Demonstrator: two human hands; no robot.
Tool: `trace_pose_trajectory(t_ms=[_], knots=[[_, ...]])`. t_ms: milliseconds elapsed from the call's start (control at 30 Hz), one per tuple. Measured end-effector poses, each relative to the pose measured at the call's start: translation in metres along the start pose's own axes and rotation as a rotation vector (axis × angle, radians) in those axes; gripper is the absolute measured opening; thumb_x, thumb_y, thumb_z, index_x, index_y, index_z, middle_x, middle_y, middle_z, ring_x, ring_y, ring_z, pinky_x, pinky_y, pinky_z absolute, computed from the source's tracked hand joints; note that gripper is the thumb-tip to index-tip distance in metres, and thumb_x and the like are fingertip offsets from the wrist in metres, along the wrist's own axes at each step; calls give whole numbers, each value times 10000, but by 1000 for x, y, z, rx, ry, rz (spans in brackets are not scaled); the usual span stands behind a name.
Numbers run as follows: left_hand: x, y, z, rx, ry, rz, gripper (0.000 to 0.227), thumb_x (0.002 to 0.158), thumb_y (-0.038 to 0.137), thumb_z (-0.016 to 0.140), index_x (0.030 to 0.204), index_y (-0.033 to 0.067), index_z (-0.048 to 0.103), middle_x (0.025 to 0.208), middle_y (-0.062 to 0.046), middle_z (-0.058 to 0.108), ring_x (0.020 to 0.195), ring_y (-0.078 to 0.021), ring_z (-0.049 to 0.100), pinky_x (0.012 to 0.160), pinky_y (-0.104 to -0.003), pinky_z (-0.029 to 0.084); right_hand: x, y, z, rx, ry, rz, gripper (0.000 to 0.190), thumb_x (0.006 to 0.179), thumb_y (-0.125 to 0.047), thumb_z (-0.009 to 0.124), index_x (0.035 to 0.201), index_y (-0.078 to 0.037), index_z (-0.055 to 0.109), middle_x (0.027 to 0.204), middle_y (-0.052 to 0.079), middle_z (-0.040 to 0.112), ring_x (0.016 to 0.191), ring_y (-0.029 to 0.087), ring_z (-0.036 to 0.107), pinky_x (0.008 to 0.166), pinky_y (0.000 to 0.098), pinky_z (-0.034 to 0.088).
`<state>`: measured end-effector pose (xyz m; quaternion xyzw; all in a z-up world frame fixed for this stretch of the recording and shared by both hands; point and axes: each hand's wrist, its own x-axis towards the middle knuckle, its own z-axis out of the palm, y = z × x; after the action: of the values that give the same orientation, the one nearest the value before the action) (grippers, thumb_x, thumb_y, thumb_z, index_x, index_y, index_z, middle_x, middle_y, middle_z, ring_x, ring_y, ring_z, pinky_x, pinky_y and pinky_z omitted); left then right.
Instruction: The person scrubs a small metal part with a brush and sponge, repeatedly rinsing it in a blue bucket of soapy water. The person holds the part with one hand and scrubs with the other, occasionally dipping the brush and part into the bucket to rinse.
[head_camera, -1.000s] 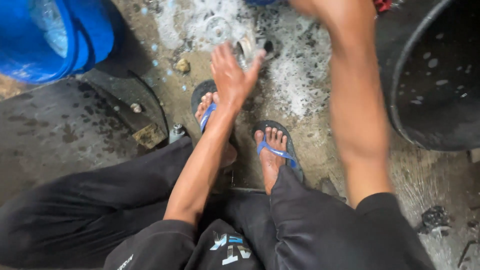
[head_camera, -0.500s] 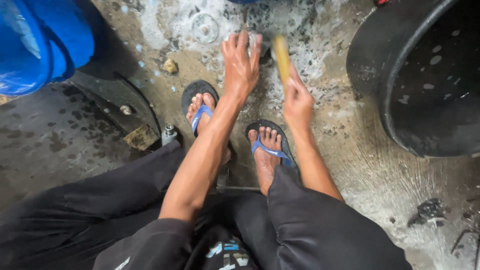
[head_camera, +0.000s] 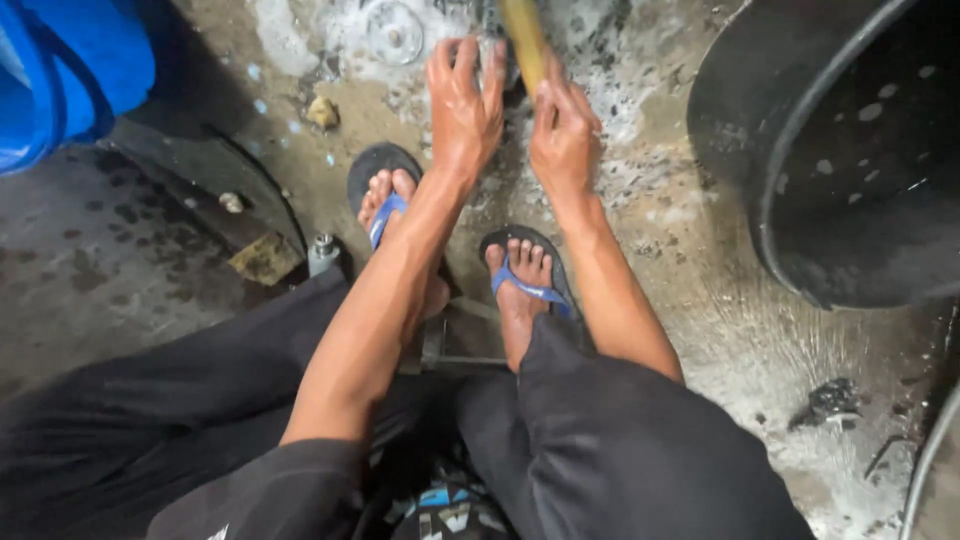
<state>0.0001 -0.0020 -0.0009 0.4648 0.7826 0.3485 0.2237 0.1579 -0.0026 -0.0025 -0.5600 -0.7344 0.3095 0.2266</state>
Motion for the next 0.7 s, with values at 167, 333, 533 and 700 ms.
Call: trace_pose_trajectory(t_ms=[167, 333, 533, 700], knots=[[4, 13, -10, -36, -33, -70, 353, 1056, 358, 498, 1063, 25, 613, 1045, -207, 538, 922, -379, 512, 845, -500, 428, -60, 11, -20, 148, -26, -3, 398, 1166, -189, 440, 1530, -31, 467, 1360, 232, 664, 1059, 344, 738, 778, 409, 554], [-3, -9, 12, -23, 31, -49, 271, 1024, 321, 562, 1088, 66, 632, 1008, -189, 568, 939, -397, 568, 893, -491, 439, -3, -6, -2, 145, -62, 84, 378, 1128, -145, 451, 1502, -121, 502, 1338, 151, 660, 1177, 324, 637, 984, 377, 515], [0, -16, 15, -13, 48, -66, 338, 1036, 329, 545, 1197, 48, 641, 1093, -240, 600, 1045, -433, 555, 986, -504, 427, -41, 10, -7, 175, -68, 93, 426, 1144, -177, 340, 1503, -1, 487, 1524, 164, 545, 1432, 267, 524, 1195, 371, 405], [-11, -15, 9, -48, 103, 14, 257, 1048, 301, 543, 1172, 88, 616, 1070, -192, 564, 963, -390, 572, 874, -492, 439, -2, -13, -10, 134, -129, 43, 387, 1139, -252, 420, 1462, -76, 540, 1401, 185, 665, 1220, 320, 736, 923, 364, 581]])
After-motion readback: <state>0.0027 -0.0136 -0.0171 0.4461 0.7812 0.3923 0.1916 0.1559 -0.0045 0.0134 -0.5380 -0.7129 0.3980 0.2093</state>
